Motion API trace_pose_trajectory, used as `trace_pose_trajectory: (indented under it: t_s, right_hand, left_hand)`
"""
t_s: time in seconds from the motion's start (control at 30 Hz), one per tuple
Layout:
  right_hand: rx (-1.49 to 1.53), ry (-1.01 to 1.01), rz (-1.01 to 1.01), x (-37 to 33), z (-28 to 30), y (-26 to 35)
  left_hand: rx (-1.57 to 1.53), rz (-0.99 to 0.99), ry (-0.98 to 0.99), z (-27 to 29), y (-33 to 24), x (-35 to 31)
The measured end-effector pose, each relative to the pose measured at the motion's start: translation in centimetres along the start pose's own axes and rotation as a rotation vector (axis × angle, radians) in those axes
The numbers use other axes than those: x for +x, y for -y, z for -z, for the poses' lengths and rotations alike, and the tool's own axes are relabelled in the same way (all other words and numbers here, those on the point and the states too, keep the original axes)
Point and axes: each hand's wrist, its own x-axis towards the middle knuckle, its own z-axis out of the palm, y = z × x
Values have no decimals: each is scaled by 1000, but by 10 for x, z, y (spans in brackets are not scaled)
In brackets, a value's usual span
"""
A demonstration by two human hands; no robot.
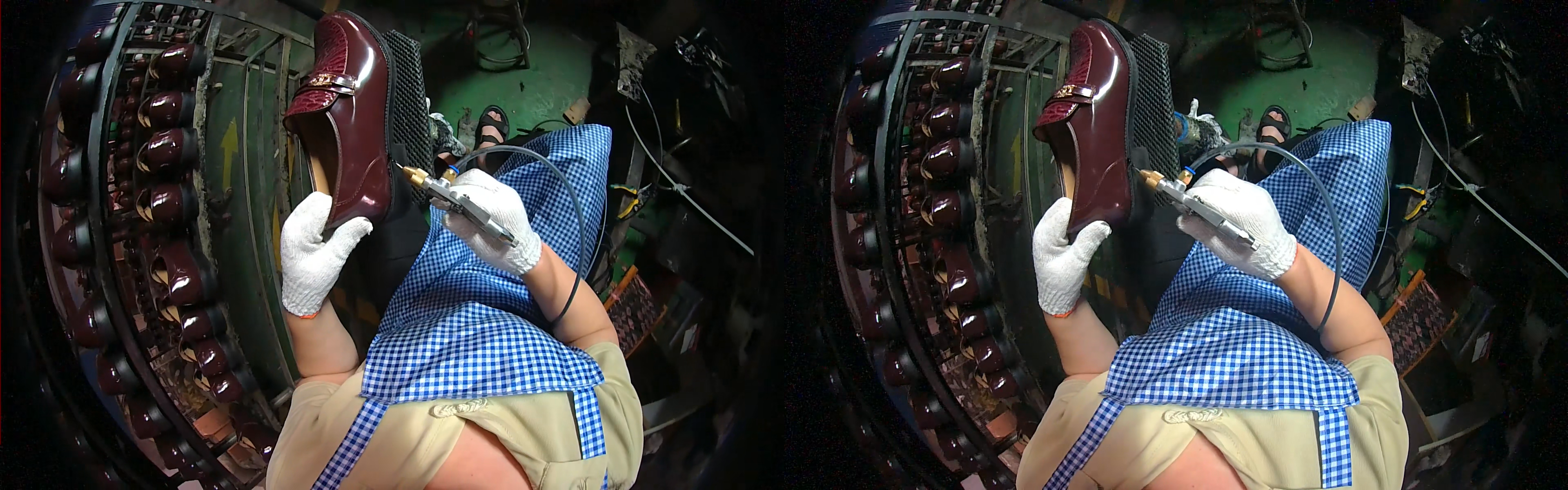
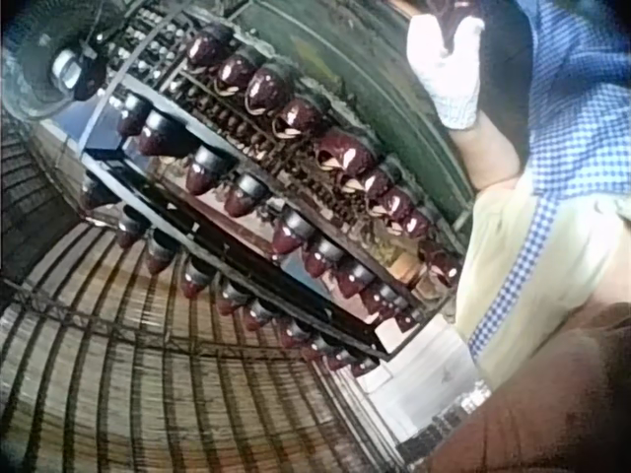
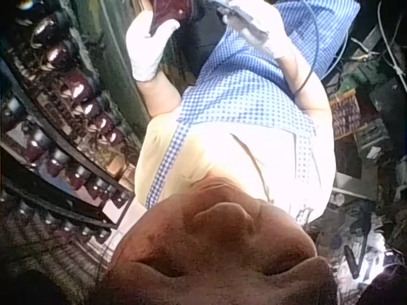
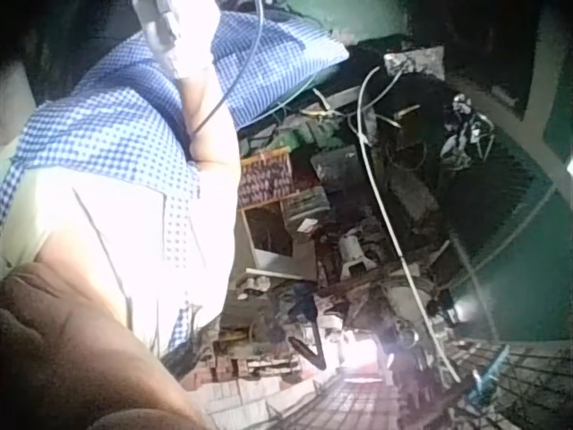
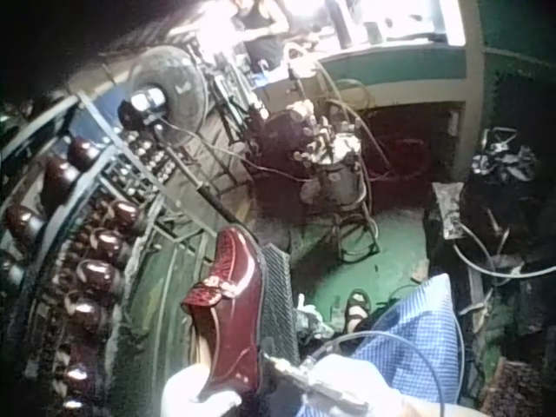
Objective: The person sits in a workshop and uses a spray gun to apply a glossy finish to maroon leather shoes. They pick up shoes from a nearby rack, hold them in their left hand, and spray the exterior and interior surfaces with their right hand before returning them to the rack.
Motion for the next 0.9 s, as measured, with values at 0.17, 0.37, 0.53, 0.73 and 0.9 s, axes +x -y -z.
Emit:
trace_pose_trajectory:
  t_s: [0.17, 0.37, 0.53, 0.73, 0.9]
  right_hand:
    - [25, 10, 4, 3, -4, 0]
    - [-17, 109, -30, 11, 7, -4]
    - [-41, 102, -155, 31, 31, -37]
    - [-218, -175, -140, 29, 39, -31]
    - [-99, -167, -198, 25, 7, -58]
  left_hand:
    - [7, 2, 19, 5, 3, 1]
    - [14, -26, 47, 10, 8, 1]
    - [73, -44, 121, 17, 3, 12]
    - [-39, -98, 46, 22, 19, 5]
    - [104, -176, -34, 34, 7, -21]
